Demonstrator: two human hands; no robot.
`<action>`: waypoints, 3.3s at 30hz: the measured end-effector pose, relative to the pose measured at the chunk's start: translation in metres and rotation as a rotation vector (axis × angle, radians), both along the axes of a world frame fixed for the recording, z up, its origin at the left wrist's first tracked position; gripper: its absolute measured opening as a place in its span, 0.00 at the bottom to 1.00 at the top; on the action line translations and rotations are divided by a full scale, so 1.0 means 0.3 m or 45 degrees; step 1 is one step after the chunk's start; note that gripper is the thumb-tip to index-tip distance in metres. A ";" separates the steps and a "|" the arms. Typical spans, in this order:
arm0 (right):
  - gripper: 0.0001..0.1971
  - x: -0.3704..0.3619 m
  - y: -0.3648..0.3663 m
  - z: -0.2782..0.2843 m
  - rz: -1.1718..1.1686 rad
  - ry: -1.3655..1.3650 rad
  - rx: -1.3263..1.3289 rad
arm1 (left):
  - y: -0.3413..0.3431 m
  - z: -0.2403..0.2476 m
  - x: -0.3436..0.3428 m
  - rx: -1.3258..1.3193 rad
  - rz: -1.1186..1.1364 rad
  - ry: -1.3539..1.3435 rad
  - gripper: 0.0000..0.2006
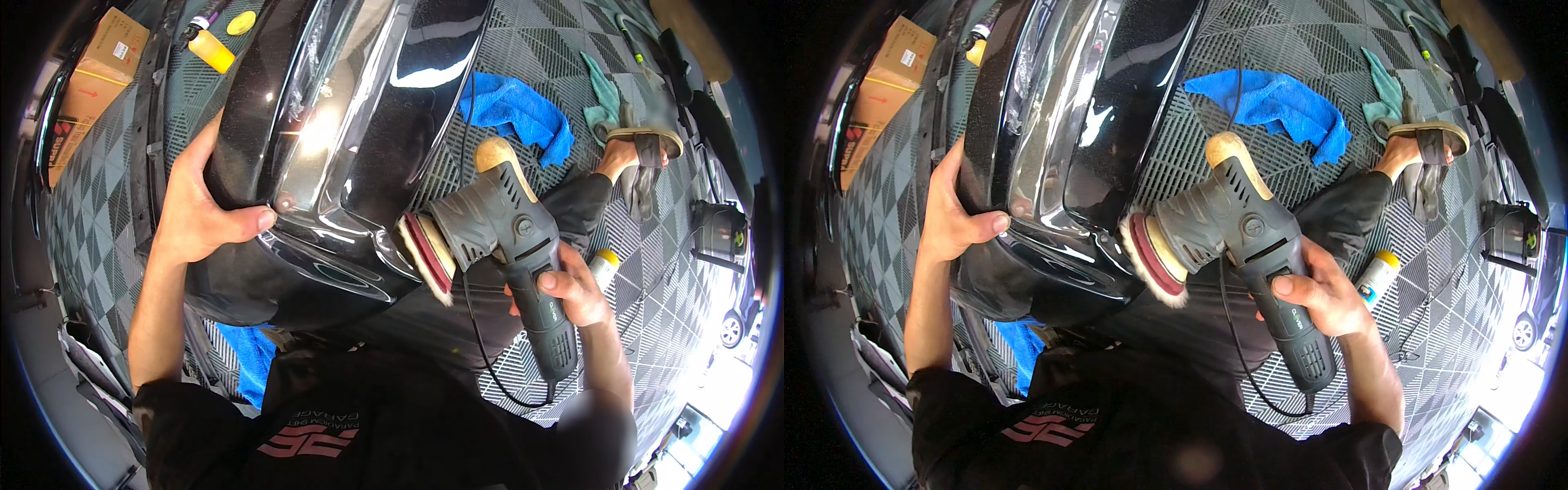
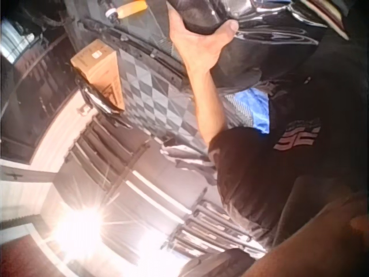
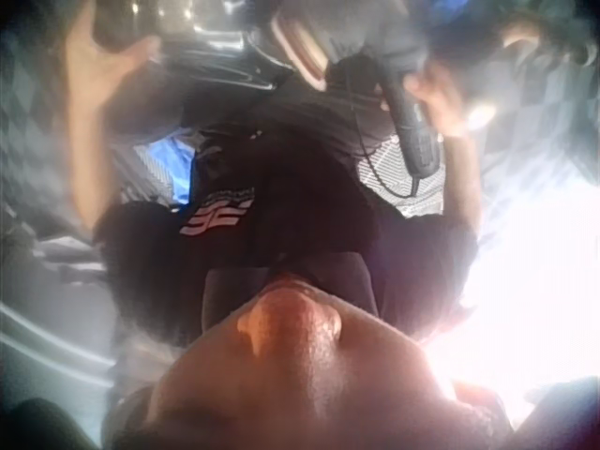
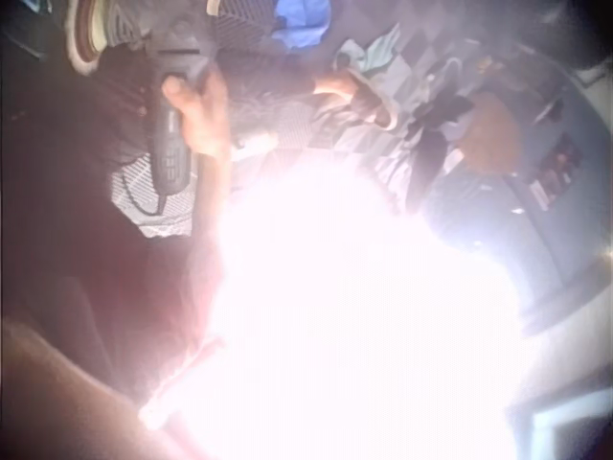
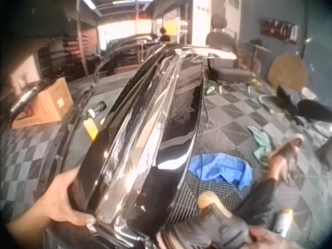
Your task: The person sits on the floor and polishes a black car bumper using a rotary polisher and polishing compound. They apply the compound, operate the polisher on the surface, and inspect the edges by hand.
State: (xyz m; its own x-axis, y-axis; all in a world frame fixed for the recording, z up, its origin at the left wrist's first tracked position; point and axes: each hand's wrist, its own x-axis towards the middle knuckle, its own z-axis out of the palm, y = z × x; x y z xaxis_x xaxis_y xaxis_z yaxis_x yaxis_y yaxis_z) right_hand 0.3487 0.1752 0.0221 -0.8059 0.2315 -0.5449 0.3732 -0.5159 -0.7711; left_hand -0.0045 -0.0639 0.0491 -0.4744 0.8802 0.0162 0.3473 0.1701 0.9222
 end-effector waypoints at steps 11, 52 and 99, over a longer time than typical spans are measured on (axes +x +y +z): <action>0.36 -0.006 0.032 0.075 0.083 -0.050 0.149 | 0.007 -0.036 0.010 0.009 0.033 -0.013 0.48; 0.34 0.011 0.094 -0.005 0.424 0.179 0.435 | 0.011 -0.081 0.012 -0.046 -0.105 -0.112 0.39; 0.38 -0.021 0.092 -0.035 0.329 0.287 0.118 | 0.007 -0.092 0.001 -0.041 -0.144 -0.176 0.43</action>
